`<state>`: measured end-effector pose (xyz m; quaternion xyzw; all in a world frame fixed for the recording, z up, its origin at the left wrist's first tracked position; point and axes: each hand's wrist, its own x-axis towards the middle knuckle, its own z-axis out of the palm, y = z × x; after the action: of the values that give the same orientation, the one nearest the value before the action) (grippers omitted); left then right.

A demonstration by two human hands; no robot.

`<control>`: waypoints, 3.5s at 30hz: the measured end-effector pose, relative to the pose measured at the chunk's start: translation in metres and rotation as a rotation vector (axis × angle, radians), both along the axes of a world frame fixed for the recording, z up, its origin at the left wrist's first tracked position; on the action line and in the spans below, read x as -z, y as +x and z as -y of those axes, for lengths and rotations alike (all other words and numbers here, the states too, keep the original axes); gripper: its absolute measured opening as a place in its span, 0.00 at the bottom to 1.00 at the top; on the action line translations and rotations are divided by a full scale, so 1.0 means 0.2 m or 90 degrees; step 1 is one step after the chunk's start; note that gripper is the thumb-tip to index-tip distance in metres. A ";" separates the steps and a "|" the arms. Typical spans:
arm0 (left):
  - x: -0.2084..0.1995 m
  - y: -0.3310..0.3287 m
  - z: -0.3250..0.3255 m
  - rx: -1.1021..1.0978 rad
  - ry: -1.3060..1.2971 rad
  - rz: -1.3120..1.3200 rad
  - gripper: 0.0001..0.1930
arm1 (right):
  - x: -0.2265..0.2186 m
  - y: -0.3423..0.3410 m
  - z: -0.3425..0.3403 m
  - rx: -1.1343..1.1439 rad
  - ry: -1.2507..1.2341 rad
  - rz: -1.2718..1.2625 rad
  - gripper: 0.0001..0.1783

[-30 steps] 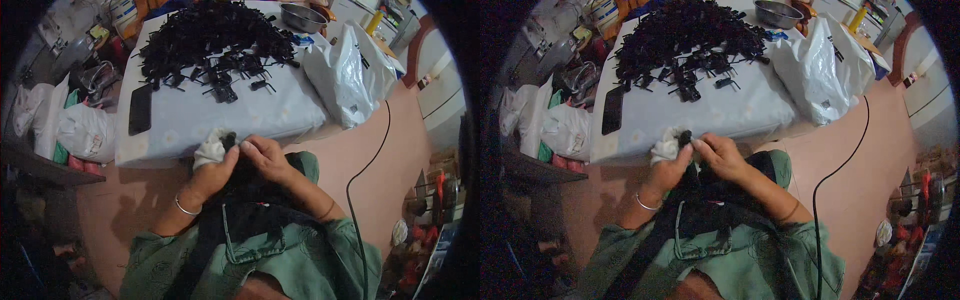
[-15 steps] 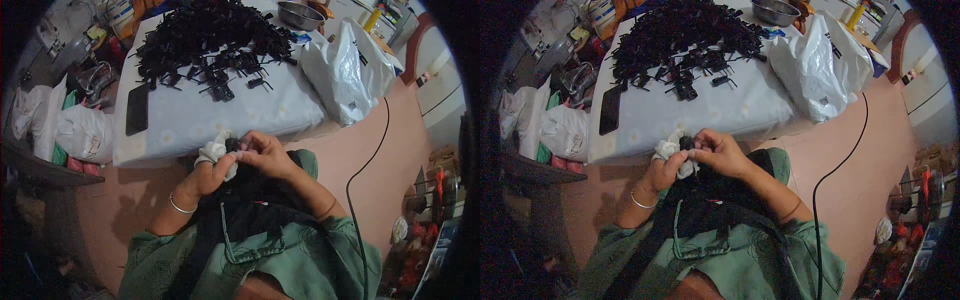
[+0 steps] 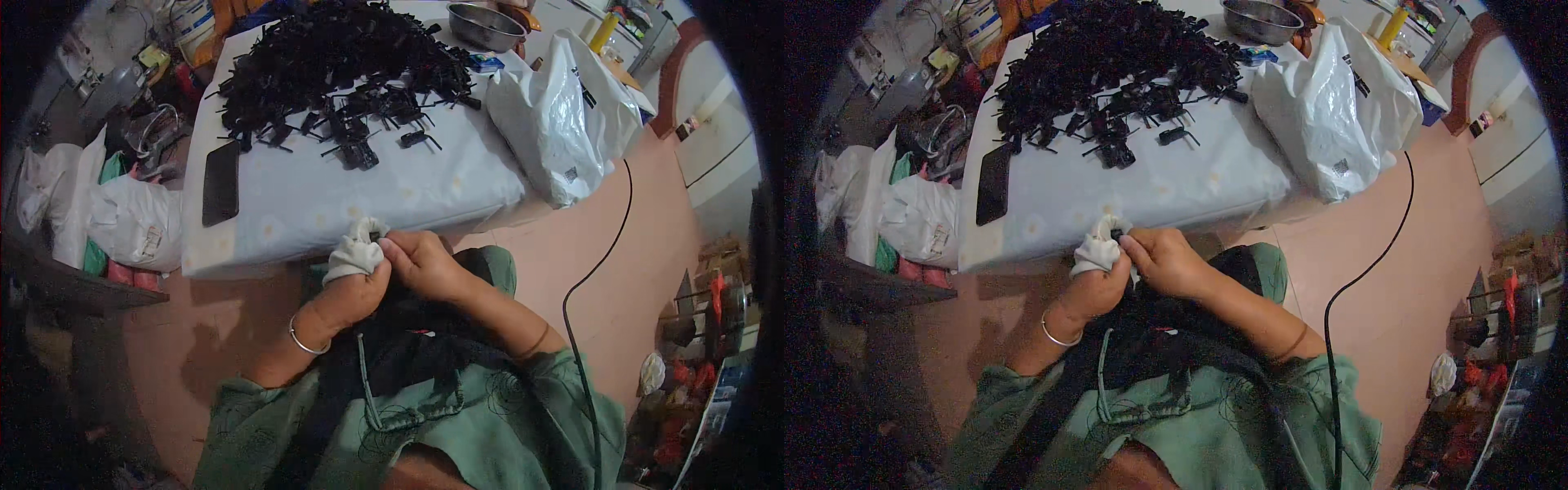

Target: Assemble small black plastic components by hand at a workstation.

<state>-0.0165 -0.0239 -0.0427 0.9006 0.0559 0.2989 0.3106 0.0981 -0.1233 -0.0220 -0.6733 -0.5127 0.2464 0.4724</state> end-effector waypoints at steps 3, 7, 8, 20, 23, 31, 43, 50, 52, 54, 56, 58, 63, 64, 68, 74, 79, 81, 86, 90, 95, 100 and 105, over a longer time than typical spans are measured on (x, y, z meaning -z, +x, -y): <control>-0.06 0.02 0.02 -0.020 -0.140 -0.065 0.11 | 0.07 0.02 0.00 -0.023 -0.014 -0.092 0.17; -0.09 0.02 -0.03 -0.014 -0.168 -0.146 0.09 | -0.01 0.17 -0.01 0.008 -0.127 0.068 0.13; -0.08 0.01 -0.06 0.031 -0.080 -0.119 0.09 | 0.01 0.25 -0.05 0.105 -0.097 0.155 0.14; 0.00 0.02 -0.09 -0.086 -0.245 0.004 0.14 | 0.05 0.46 -0.07 0.308 0.008 0.299 0.09; -0.22 0.05 -0.12 -0.022 0.130 0.129 0.15 | -0.05 0.39 0.09 0.047 -0.093 0.153 0.07; -0.30 -0.02 -0.02 0.439 -0.016 -0.093 0.12 | 0.00 0.17 0.12 -0.365 -0.045 -0.254 0.10; -0.11 0.05 0.03 -0.083 -0.195 0.066 0.07 | -0.04 -0.03 0.06 0.069 0.286 0.397 0.12; -0.11 -0.01 0.05 0.025 -0.508 0.026 0.07 | -0.06 0.04 0.03 0.095 0.081 0.008 0.15; -0.09 -0.01 0.02 -0.033 -0.412 -0.070 0.14 | -0.05 0.02 0.04 0.054 0.083 0.039 0.15; -0.10 0.00 0.03 -0.063 -0.280 -0.009 0.12 | -0.03 0.00 0.05 0.012 0.085 0.069 0.15; -0.11 0.01 0.04 -0.085 -0.147 0.050 0.10 | -0.01 -0.03 0.04 0.059 0.061 -0.028 0.16; -0.12 0.01 0.05 -0.117 0.039 0.068 0.11 | 0.05 -0.04 0.02 0.059 0.054 -0.107 0.16; -0.08 0.00 0.05 -0.103 0.042 0.057 0.11 | 0.18 -0.07 -0.04 0.080 0.086 -0.221 0.17; -0.07 0.00 0.05 -0.105 0.019 0.042 0.11 | 0.20 -0.07 -0.04 0.077 0.096 -0.246 0.17; -0.01 0.02 0.04 -0.109 0.051 0.053 0.12 | 0.25 -0.06 -0.06 0.078 0.110 -0.242 0.18; 0.00 0.02 0.00 -0.081 -0.206 0.100 0.11 | 0.04 0.01 0.01 0.071 0.082 -0.059 0.15; -0.08 -0.02 -0.02 -0.005 -0.675 0.012 0.07 | 0.10 0.07 0.06 -0.043 0.059 0.033 0.08; -0.06 -0.03 -0.02 -0.004 -0.694 0.040 0.07 | 0.07 0.07 0.06 -0.036 0.090 0.043 0.08; -0.08 -0.05 -0.04 0.078 -0.378 -0.097 0.16 | 0.02 0.10 0.05 -0.099 0.134 0.118 0.10; -0.17 -0.06 -0.02 0.171 -0.605 -0.137 0.16 | 0.00 0.02 0.05 -0.013 0.105 -0.173 0.08; -0.09 -0.05 -0.03 0.037 -0.505 -0.058 0.10 | -0.05 0.01 0.05 0.004 0.088 -0.002 0.11; -0.06 -0.03 -0.01 0.007 -0.223 -0.019 0.09 | 0.00 0.01 0.01 -0.030 0.057 0.033 0.13; -0.04 -0.02 0.00 0.001 -0.131 -0.046 0.11 | 0.14 -0.05 -0.05 0.017 0.111 -0.088 0.14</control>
<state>-0.0213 -0.0235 -0.0340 0.8741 0.0966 0.2588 0.3996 0.0888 -0.1133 -0.0500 -0.6175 -0.4893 0.2406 0.5668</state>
